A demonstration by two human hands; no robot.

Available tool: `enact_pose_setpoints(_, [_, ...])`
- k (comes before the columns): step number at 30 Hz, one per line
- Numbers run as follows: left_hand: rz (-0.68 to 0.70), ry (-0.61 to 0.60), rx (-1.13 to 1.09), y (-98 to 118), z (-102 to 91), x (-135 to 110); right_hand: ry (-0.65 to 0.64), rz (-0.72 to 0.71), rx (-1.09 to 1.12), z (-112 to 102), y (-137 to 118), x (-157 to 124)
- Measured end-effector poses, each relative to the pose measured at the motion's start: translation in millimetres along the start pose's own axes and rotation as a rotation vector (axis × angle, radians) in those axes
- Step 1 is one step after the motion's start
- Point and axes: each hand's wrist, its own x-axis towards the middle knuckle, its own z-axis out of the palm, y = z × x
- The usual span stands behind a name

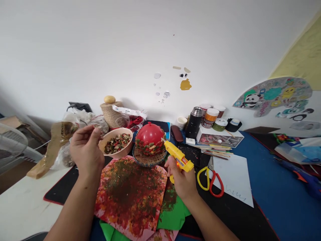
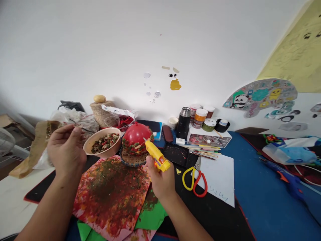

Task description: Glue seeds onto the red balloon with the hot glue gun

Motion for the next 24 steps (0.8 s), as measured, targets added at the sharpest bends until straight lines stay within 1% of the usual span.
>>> enact_pose_setpoints(1, [-0.001, -0.045, 0.025, 3.2, 0.9, -3.3, 0.013, -0.003, 0.014, -0.4, -0.3, 1.1])
enact_pose_setpoints(2, [0.007, -0.115, 0.066, 7.2, 3.0, -8.5, 0.028, -0.002, 0.029, -0.8, -0.6, 2.4])
enact_pose_setpoints(3, [0.02, -0.224, 0.126, 11.5, 6.3, -15.2, 0.044, 0.001, 0.042, -1.3, -0.9, 3.6])
enact_pose_setpoints(4, [0.044, -0.357, 0.206, 15.9, 10.8, -22.6, 0.059, 0.008, 0.054, -1.7, -1.4, 4.8])
enact_pose_setpoints(5, [0.107, -0.487, 0.294, 19.9, 16.3, -30.0, 0.073, 0.014, 0.066, -2.3, -2.1, 5.9])
enact_pose_setpoints(7, [0.311, -0.678, 0.439, 25.1, 29.0, -43.3, 0.094, 0.023, 0.088, -3.3, -4.2, 7.7])
enact_pose_setpoints(9, [0.512, -0.818, 0.554, 26.1, 41.5, -53.6, 0.103, 0.026, 0.105, -4.4, -6.9, 8.9])
enact_pose_setpoints(11, [0.666, -0.915, 0.673, 24.2, 51.5, -61.4, 0.101, 0.03, 0.113, -5.3, -9.9, 9.6])
enact_pose_setpoints(13, [0.782, -0.96, 0.799, 22.1, 58.4, -67.3, 0.094, 0.031, 0.111, -6.1, -12.7, 10.1])
enact_pose_setpoints(17, [0.924, -0.957, 0.999, 22.1, 65.8, -74.8, 0.088, 0.031, 0.1, -7.3, -17.0, 10.6])
enact_pose_setpoints(20, [0.969, -0.959, 1.097, 23.1, 69.6, -77.0, 0.09, 0.038, 0.097, -7.9, -19.4, 10.8])
enact_pose_setpoints(24, [0.979, -0.982, 1.177, 23.1, 73.8, -77.7, 0.082, 0.039, 0.088, -8.2, -20.7, 10.7])
